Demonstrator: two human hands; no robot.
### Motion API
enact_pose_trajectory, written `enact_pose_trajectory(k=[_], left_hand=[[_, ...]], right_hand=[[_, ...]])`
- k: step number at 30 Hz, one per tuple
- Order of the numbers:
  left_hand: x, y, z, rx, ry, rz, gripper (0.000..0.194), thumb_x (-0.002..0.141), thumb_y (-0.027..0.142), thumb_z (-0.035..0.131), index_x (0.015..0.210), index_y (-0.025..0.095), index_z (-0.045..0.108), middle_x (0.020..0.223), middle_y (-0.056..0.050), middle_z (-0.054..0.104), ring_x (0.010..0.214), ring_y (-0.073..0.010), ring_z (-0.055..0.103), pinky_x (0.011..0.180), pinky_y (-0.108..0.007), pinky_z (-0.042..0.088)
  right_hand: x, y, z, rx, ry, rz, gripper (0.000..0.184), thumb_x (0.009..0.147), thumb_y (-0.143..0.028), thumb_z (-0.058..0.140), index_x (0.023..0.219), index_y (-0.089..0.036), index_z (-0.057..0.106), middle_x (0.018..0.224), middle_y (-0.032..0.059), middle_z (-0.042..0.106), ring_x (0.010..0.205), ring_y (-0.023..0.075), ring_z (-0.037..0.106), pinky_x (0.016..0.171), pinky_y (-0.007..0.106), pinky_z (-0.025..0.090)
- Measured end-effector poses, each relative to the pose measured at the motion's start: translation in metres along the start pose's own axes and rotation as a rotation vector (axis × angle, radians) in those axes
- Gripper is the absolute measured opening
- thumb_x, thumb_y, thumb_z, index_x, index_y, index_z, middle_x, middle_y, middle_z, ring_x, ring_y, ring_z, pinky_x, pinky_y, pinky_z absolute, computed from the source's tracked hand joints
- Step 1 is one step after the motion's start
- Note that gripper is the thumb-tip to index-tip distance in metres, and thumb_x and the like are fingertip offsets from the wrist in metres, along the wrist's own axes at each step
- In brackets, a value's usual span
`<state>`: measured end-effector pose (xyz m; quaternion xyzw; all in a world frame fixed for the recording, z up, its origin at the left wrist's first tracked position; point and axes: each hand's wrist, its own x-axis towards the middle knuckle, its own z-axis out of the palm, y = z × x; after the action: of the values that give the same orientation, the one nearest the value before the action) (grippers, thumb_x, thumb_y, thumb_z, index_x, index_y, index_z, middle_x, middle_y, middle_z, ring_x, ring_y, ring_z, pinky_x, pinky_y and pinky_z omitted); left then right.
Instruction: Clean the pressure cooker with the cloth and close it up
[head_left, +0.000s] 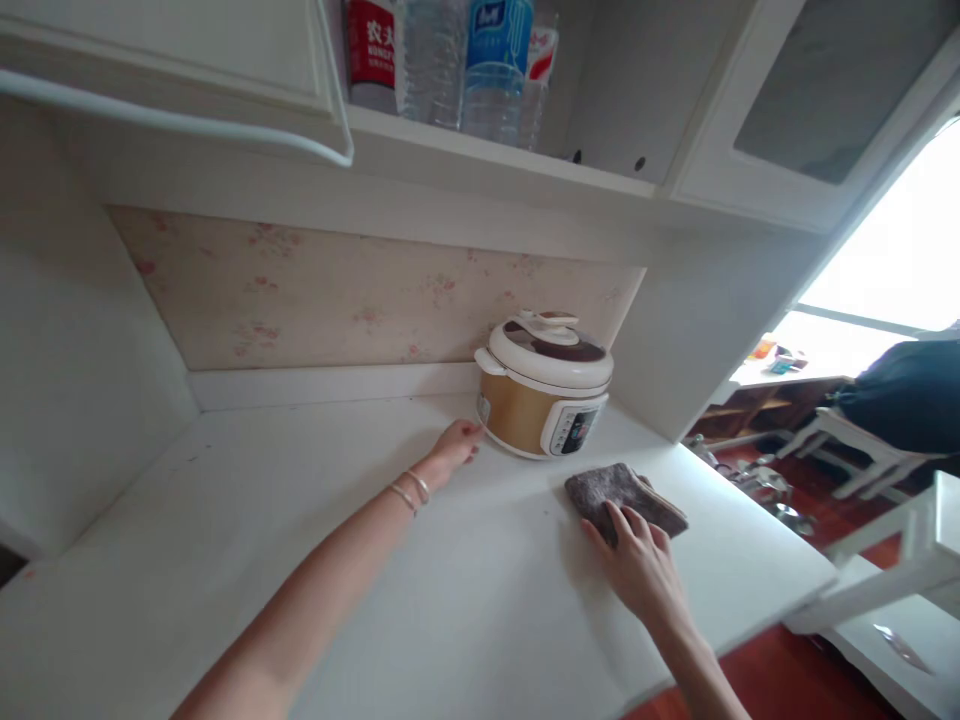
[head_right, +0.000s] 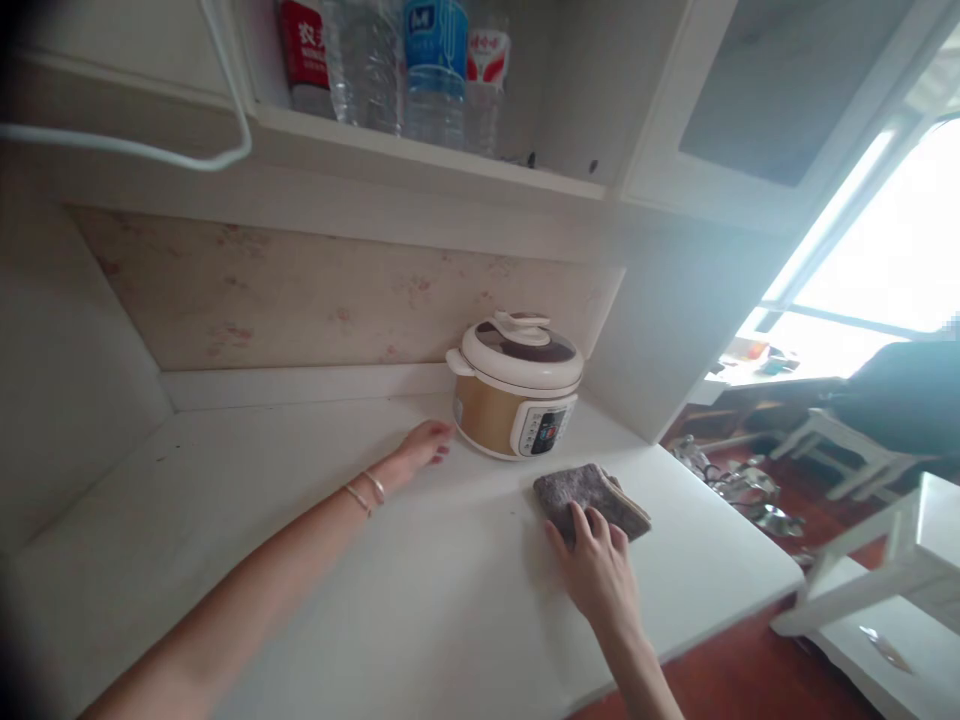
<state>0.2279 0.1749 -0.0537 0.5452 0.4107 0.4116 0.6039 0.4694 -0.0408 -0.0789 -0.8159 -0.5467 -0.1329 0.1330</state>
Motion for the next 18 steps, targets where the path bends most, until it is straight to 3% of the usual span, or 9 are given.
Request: enact_pose_trajectory(k=[1,3,5,6,9,11,14,18], left_hand=[[-0.016,-0.006,-0.013,0.048,0.04,-0.071,0.033,0.069,0.045,0.071,0.085,0.018,0.061,0.083,-0.007,0.065,0.073,-0.0176,0.059,0.065,-0.028,0.045],[-0.05,-0.016,-0.044,0.132,0.144,-0.084,0.024,0.068,0.037,0.07,0.081,0.018,0.062,0.072,-0.002,0.06,0.062,-0.0142,0.054,0.056,-0.026,0.04],[-0.082,-0.021,-0.078,0.154,0.227,-0.072,0.019,0.067,0.029,0.067,0.082,0.018,0.062,0.068,0.001,0.056,0.054,-0.0108,0.048,0.051,-0.024,0.036],[-0.098,-0.021,-0.094,0.147,0.243,-0.076,0.019,0.067,0.027,0.066,0.084,0.018,0.062,0.068,0.002,0.055,0.052,-0.0096,0.046,0.05,-0.023,0.035],[-0.138,-0.018,-0.133,0.116,0.204,-0.113,0.022,0.068,0.027,0.066,0.087,0.018,0.062,0.069,0.003,0.054,0.05,-0.0083,0.045,0.05,-0.023,0.035],[-0.159,-0.016,-0.149,0.105,0.168,-0.124,0.023,0.07,0.03,0.067,0.088,0.017,0.062,0.071,0.002,0.056,0.052,-0.0081,0.047,0.051,-0.022,0.036],[-0.181,-0.016,-0.16,0.086,0.165,-0.12,0.026,0.07,0.034,0.071,0.086,0.016,0.063,0.073,0.001,0.059,0.053,-0.0075,0.048,0.051,-0.021,0.037],[-0.192,-0.02,-0.159,0.093,0.141,-0.127,0.034,0.066,0.036,0.076,0.089,0.014,0.064,0.071,-0.001,0.062,0.056,-0.0089,0.051,0.053,-0.022,0.039]], right_hand=[[-0.007,-0.003,0.001,0.007,0.062,-0.003,0.06,0.089,-0.057,0.034,0.131,-0.018,0.052,0.132,0.0143,0.05,0.123,0.0371,0.041,0.098,0.058,0.036],[-0.024,-0.014,0.003,0.053,0.201,-0.031,0.05,0.091,-0.05,0.033,0.125,-0.021,0.057,0.135,0.0129,0.048,0.129,0.0372,0.035,0.103,0.066,0.023],[-0.04,-0.033,0.003,0.19,0.272,-0.147,0.037,0.092,-0.042,0.037,0.113,-0.025,0.062,0.129,0.0101,0.054,0.128,0.035,0.04,0.107,0.067,0.015],[-0.046,-0.045,0.002,0.298,0.269,-0.232,0.03,0.091,-0.038,0.041,0.107,-0.027,0.064,0.122,0.0084,0.059,0.123,0.0333,0.046,0.107,0.066,0.018],[-0.059,-0.094,-0.012,0.681,0.135,-0.447,0.02,0.091,-0.028,0.047,0.103,-0.031,0.064,0.105,0.0055,0.066,0.104,0.0281,0.059,0.096,0.053,0.044],[-0.066,-0.133,-0.031,0.909,-0.014,-0.538,0.024,0.092,-0.024,0.045,0.109,-0.03,0.061,0.106,0.0066,0.065,0.096,0.0245,0.062,0.08,0.041,0.053],[-0.078,-0.187,-0.078,1.166,-0.162,-0.672,0.03,0.093,-0.017,0.044,0.116,-0.03,0.058,0.102,0.0062,0.065,0.089,0.0198,0.063,0.074,0.033,0.054],[-0.097,-0.217,-0.147,1.335,-0.228,-0.919,0.036,0.088,-0.018,0.054,0.12,-0.036,0.056,0.096,0.0019,0.067,0.084,0.0184,0.064,0.076,0.034,0.055]])
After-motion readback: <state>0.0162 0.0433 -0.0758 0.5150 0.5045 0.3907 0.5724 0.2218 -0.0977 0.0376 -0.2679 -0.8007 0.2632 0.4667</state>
